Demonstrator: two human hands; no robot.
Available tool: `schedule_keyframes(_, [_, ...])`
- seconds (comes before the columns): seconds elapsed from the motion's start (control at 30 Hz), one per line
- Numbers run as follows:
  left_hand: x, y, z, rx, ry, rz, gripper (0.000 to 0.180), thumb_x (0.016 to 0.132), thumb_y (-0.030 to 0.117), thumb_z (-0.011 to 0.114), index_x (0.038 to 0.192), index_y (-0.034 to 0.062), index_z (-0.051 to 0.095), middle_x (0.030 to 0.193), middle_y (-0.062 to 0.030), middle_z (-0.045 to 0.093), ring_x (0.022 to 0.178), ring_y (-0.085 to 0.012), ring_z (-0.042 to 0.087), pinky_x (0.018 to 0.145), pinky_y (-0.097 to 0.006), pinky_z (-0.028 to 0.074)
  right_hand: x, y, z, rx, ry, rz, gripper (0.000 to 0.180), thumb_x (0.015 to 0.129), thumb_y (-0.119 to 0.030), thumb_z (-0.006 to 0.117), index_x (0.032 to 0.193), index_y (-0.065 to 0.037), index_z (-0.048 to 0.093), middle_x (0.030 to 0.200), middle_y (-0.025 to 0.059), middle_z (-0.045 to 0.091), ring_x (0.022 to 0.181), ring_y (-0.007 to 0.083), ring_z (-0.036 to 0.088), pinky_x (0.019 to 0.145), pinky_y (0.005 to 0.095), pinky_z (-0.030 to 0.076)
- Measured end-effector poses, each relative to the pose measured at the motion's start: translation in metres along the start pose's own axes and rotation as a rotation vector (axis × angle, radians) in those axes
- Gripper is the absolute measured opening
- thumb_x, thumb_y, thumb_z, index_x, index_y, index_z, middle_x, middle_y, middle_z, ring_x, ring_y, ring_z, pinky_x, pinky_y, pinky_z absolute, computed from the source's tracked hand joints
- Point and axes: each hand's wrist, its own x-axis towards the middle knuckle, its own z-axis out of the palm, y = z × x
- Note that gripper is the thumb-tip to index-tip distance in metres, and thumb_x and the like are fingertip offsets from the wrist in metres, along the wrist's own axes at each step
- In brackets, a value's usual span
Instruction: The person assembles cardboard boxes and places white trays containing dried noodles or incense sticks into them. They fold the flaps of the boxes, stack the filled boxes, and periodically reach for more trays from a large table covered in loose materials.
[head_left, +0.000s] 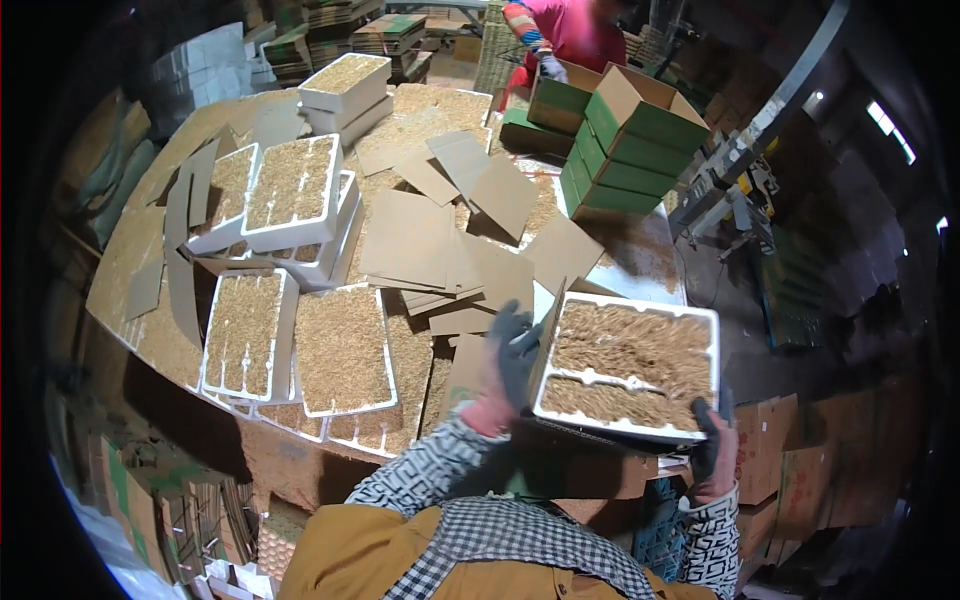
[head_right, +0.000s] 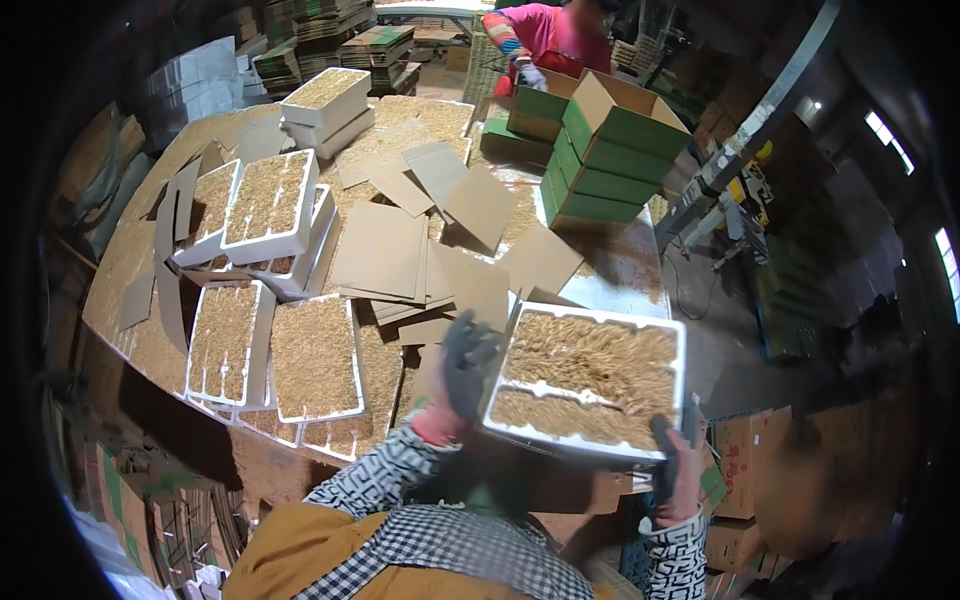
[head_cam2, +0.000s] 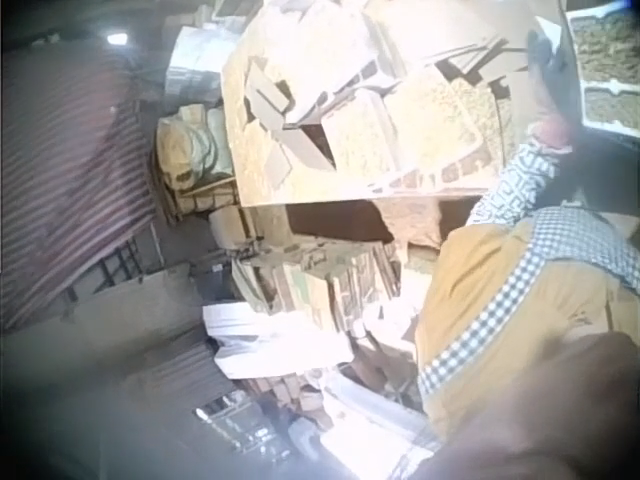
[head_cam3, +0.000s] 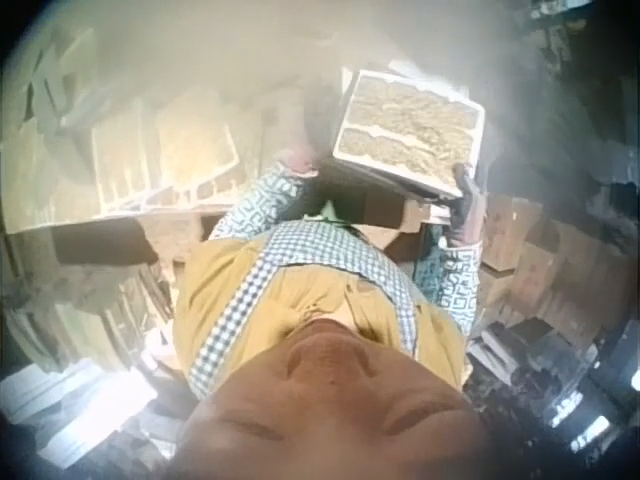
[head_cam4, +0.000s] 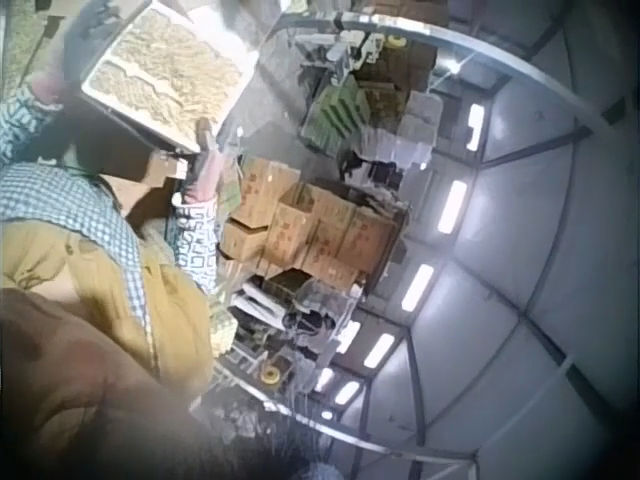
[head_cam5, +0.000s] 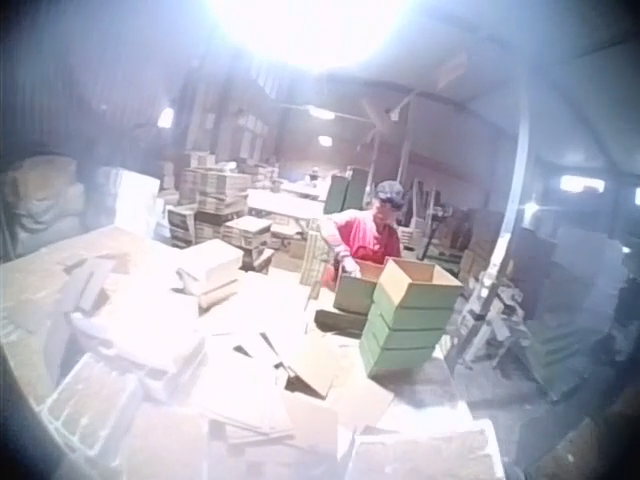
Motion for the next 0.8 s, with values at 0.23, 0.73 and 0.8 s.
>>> schedule_keyframes(0.23, [0.192, 0.188, -0.130, 2.413, 0.894, 0.545, 0.086, 0.065, 0.076, 0.060, 0.108, 0.0026, 0.055, 0.105, -0.0175, 0.060, 0.091, -0.0303, 0.063, 0.077, -0.047, 0.052, 0.025, 0.018, 0.050, -0.903, 0.029, -0.191, 0.067, 0.077, -0.027, 0.069, 0.131, 0.001, 0.043, 0.121, 0.0268, 0.054, 0.111, 0.0420, 0.053, 0.097, 0.0413, 0.042])
schedule_keyframes(0.73, [0.034, 0.114, -0.015, 1.959, 0.033, 1.012, 0.031, 0.080, -0.003, 0.052, 0.111, -0.0047, 0.056, 0.099, -0.0147, 0.063, 0.089, -0.0226, 0.061, 0.081, -0.031, 0.047, 0.120, 0.309, -0.179, -1.278, 0.295, 0.350, 0.047, 0.078, -0.035, 0.065, 0.111, -0.002, 0.061, 0.110, 0.0183, 0.064, 0.100, 0.0331, 0.062, 0.088, 0.0433, 0.048])
schedule_keyframes(0.8, [-0.001, 0.089, -0.011, 1.726, 0.003, 0.995, 0.032, 0.079, -0.006, 0.048, 0.110, -0.0051, 0.056, 0.098, -0.0121, 0.062, 0.090, -0.0195, 0.060, 0.084, -0.030, 0.046, 0.134, 0.278, -0.165, -1.212, 0.080, 0.437, 0.042, 0.081, -0.031, 0.060, 0.113, -0.005, 0.060, 0.104, 0.0161, 0.066, 0.097, 0.0301, 0.063, 0.085, 0.0440, 0.049])
